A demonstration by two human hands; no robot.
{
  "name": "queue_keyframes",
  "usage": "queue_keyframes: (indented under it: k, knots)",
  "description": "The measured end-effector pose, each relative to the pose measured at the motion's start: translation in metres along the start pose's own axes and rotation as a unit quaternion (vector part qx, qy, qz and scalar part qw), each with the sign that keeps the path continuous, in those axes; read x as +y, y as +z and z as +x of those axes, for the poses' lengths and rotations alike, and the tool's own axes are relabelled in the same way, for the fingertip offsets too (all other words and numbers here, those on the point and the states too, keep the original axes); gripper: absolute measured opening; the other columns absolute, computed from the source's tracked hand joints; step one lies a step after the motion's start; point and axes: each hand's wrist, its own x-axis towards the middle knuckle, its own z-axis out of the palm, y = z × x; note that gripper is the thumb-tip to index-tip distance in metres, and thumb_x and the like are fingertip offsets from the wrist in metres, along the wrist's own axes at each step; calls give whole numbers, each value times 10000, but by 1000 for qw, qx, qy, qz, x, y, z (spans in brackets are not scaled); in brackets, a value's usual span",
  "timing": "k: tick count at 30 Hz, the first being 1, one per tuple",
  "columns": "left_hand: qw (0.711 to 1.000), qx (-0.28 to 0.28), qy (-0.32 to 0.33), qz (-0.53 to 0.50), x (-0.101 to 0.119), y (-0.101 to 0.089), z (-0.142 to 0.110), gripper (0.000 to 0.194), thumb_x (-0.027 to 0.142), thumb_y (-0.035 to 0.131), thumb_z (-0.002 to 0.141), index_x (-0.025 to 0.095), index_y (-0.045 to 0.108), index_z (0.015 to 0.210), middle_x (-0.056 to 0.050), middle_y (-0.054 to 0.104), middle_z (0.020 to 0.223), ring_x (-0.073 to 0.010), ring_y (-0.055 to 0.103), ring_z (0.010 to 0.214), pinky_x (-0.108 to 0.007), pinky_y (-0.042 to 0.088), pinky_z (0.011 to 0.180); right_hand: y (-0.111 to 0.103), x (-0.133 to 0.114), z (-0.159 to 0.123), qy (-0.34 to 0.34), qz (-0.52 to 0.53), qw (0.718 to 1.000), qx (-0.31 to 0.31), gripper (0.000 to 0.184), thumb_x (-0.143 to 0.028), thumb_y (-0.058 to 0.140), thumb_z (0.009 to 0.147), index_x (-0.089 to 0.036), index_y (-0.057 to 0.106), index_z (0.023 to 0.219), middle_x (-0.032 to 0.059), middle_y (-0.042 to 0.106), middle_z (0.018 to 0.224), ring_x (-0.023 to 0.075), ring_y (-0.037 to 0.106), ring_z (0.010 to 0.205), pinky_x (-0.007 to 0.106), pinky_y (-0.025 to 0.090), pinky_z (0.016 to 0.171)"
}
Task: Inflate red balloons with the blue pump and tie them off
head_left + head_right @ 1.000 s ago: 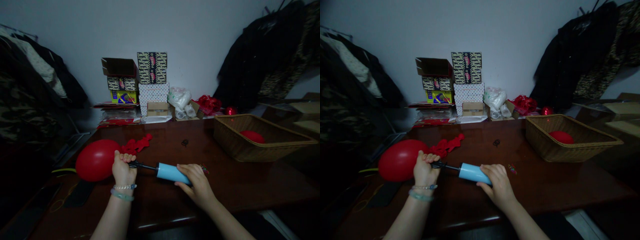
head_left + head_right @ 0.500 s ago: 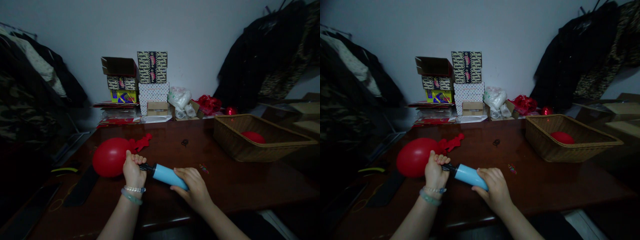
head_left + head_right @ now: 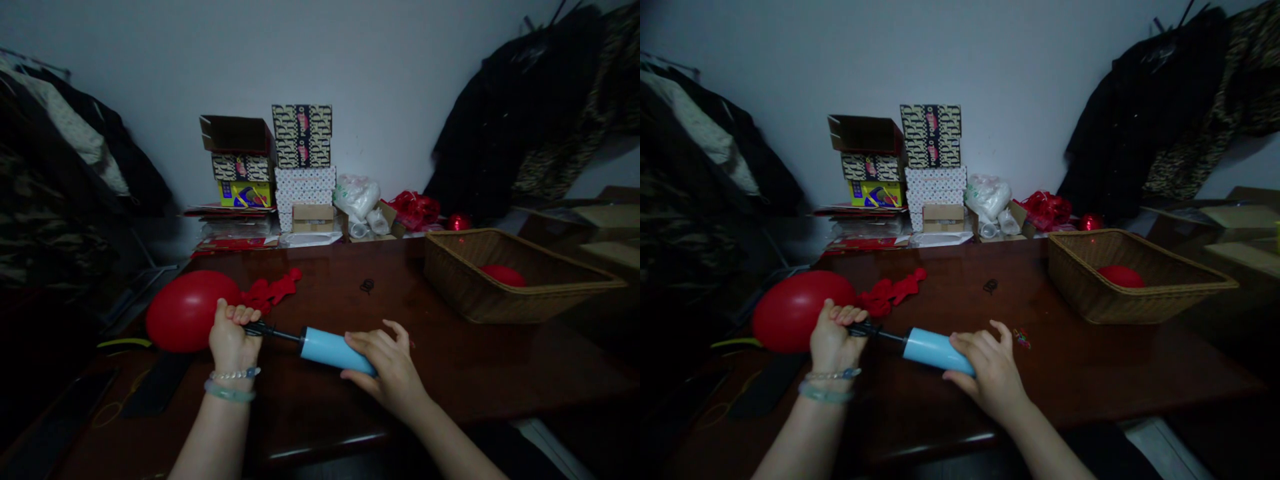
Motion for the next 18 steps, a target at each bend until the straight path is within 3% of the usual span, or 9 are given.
queue_keyframes:
  k: [8, 18]
  knots:
    - [999, 14, 10, -35, 19, -5, 11, 396, 182, 381, 961, 190, 289, 577, 82, 297, 404, -46, 313, 323, -187, 309, 377, -3, 7, -1, -37, -35, 998, 33, 447, -412, 662, 865, -225, 531, 1249, 98, 708, 1137, 250, 655, 994, 555, 282, 1037]
    - [999, 19, -8, -39, 2, -5, 4, 402, 185, 402, 959, 191, 293, 572, 83, 290, 403, -49, 307, 325, -190, 297, 381, 9, -2, -8, -38, -44, 996, 74, 409, -340, 658, 876, -215, 546, 1249, 93, 715, 1116, 236, 656, 987, 492, 391, 975]
